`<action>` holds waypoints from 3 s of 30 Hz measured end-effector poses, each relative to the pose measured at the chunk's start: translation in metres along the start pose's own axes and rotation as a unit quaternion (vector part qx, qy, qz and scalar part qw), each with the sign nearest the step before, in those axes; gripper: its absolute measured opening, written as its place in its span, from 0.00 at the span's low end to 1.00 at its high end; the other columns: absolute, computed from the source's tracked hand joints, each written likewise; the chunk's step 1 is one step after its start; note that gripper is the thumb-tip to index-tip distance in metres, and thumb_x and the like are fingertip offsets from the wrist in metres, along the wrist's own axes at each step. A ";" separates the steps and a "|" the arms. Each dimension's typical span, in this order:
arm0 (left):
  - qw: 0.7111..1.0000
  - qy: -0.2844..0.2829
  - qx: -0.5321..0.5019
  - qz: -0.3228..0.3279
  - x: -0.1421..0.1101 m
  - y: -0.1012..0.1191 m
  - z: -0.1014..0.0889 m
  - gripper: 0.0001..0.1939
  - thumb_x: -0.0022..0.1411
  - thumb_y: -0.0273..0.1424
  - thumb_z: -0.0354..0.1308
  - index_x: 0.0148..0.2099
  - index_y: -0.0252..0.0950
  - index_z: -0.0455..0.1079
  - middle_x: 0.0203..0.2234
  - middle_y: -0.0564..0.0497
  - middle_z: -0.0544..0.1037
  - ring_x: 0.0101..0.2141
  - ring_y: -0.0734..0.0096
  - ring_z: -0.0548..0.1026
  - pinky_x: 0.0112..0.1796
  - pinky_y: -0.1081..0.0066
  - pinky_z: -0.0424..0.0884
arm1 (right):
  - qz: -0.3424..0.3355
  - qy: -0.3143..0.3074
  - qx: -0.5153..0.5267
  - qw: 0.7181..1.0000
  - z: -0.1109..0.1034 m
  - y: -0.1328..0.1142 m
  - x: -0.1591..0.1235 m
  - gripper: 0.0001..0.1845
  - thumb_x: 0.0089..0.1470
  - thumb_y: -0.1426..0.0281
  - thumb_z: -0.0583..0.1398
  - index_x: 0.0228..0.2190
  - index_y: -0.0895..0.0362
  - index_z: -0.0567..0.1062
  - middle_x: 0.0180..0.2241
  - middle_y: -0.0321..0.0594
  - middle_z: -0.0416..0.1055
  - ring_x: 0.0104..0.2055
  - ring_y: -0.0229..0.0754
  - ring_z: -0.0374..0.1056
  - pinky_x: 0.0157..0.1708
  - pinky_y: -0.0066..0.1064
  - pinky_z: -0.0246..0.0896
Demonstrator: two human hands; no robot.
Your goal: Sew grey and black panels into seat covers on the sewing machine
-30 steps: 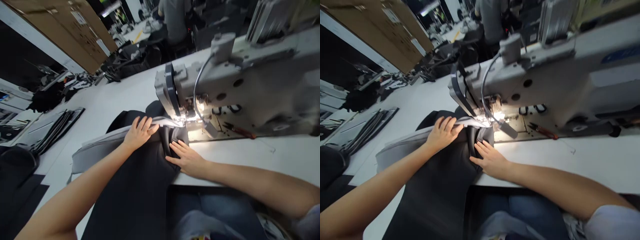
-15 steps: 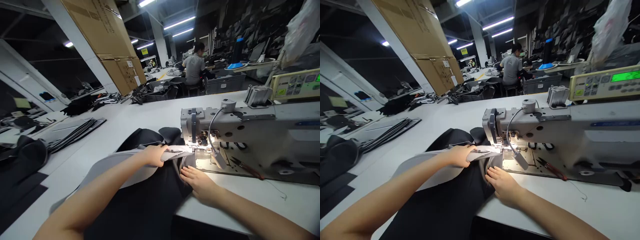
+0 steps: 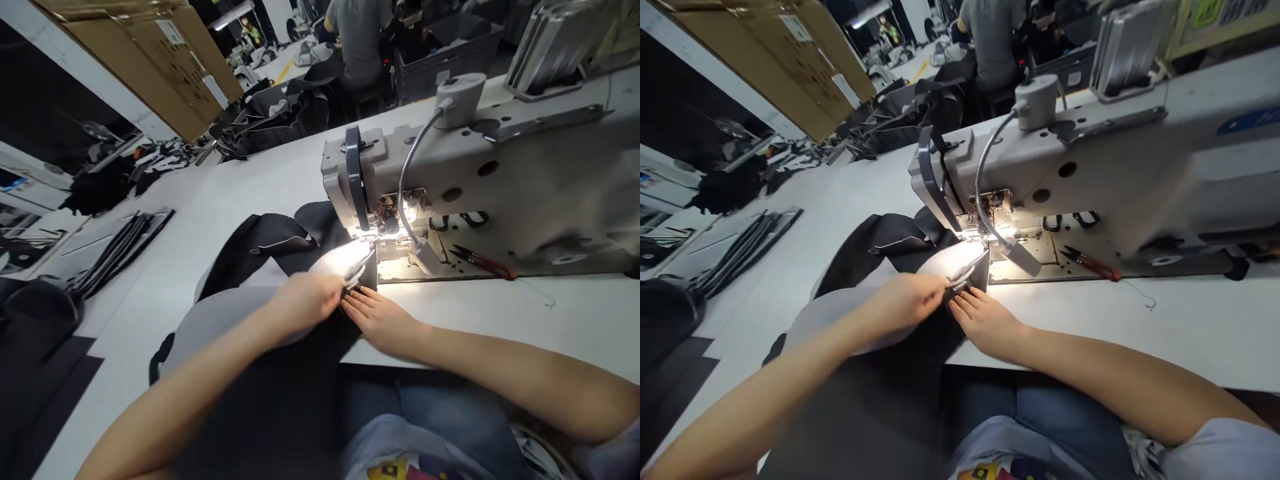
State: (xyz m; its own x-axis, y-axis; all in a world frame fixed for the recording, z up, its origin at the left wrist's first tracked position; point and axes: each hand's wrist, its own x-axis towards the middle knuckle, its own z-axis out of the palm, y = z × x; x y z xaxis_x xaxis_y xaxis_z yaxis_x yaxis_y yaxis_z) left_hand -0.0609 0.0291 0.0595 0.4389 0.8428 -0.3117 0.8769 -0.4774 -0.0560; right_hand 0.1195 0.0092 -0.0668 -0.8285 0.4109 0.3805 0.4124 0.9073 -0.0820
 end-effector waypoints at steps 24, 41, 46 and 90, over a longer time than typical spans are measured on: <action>0.967 -0.031 -0.254 0.010 0.043 0.034 0.037 0.22 0.57 0.26 0.48 0.52 0.37 0.71 0.39 0.50 0.80 0.41 0.63 0.76 0.42 0.70 0.72 | 0.047 0.051 -0.133 0.989 -0.005 -0.019 -0.013 0.16 0.56 0.83 0.50 0.40 0.77 0.76 0.37 0.66 0.75 0.41 0.54 0.75 0.46 0.46 0.71; 0.992 0.018 -0.097 -0.079 0.076 0.029 0.029 0.28 0.62 0.33 0.51 0.65 0.44 0.58 0.54 0.50 0.73 0.51 0.58 0.74 0.50 0.64 0.72 | 0.081 0.083 -0.168 0.979 0.007 0.024 -0.011 0.21 0.58 0.80 0.50 0.48 0.75 0.74 0.48 0.62 0.73 0.52 0.54 0.70 0.52 0.42 0.68; 0.996 -0.002 -0.067 -0.058 0.077 0.029 0.032 0.30 0.63 0.32 0.48 0.68 0.42 0.54 0.54 0.47 0.73 0.49 0.54 0.75 0.48 0.59 0.72 | 0.077 0.105 -0.168 0.977 0.005 0.025 -0.011 0.19 0.57 0.80 0.51 0.46 0.75 0.75 0.47 0.62 0.74 0.51 0.54 0.71 0.50 0.41 0.68; 0.902 0.322 -0.280 0.072 0.098 -0.003 0.076 0.12 0.66 0.28 0.50 0.42 0.33 0.76 0.40 0.43 0.78 0.44 0.60 0.75 0.48 0.59 0.74 | 0.250 -0.009 -0.041 0.967 -0.011 0.067 0.003 0.20 0.59 0.72 0.49 0.47 0.61 0.74 0.34 0.47 0.75 0.36 0.47 0.65 0.45 0.38 0.54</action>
State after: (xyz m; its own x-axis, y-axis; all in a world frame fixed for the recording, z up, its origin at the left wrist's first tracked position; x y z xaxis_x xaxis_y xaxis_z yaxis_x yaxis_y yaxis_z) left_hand -0.0350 0.0942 -0.0435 0.4220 0.8374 0.3473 0.6841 -0.5456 0.4841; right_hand 0.1486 0.0703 -0.0607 -0.5241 0.7986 0.2958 0.7910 0.5852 -0.1785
